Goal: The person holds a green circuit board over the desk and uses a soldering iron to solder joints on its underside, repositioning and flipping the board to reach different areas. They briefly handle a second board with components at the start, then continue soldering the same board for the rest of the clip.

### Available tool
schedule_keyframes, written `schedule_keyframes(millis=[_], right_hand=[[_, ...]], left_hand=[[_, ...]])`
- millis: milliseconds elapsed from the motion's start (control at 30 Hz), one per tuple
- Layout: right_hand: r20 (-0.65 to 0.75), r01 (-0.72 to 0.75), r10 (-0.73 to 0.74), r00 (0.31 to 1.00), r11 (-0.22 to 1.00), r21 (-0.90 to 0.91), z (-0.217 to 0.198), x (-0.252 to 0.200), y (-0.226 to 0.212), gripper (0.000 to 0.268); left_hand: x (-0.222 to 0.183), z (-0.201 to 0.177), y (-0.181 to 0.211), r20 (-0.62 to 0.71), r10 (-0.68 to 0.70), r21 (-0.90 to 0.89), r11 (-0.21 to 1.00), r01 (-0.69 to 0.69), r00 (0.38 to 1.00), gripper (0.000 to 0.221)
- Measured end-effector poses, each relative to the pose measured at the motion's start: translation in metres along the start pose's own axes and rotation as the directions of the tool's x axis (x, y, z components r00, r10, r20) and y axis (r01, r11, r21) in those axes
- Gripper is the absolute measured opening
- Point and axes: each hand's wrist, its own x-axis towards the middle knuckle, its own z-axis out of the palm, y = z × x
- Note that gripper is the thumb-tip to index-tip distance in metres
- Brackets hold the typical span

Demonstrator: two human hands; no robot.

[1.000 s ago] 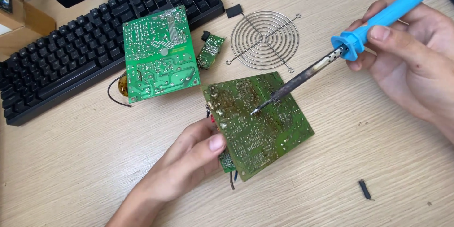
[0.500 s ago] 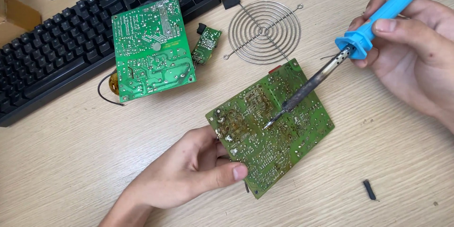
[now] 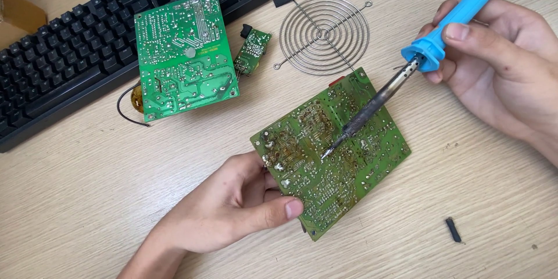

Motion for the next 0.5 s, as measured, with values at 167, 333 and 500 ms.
schedule_keyframes(millis=[167,333,500], right_hand=[[0.005,0.017,-0.017,1.000,1.000,-0.018,-0.001,0.001,0.000,0.021],[-0.030,0.044,-0.046,0.998,0.998,-0.048,-0.011,-0.001,0.000,0.027],[0.128,0.226,-0.199,0.972,0.938,-0.261,-0.057,-0.004,0.008,0.043]], left_hand=[[0.000,-0.002,-0.001,-0.002,0.007,0.014,1.000,-0.007,1.000,0.053],[0.001,0.000,0.000,-0.004,0.007,0.011,1.000,-0.007,1.000,0.053],[0.001,-0.001,0.000,-0.009,-0.009,-0.014,1.000,0.008,1.000,0.052]])
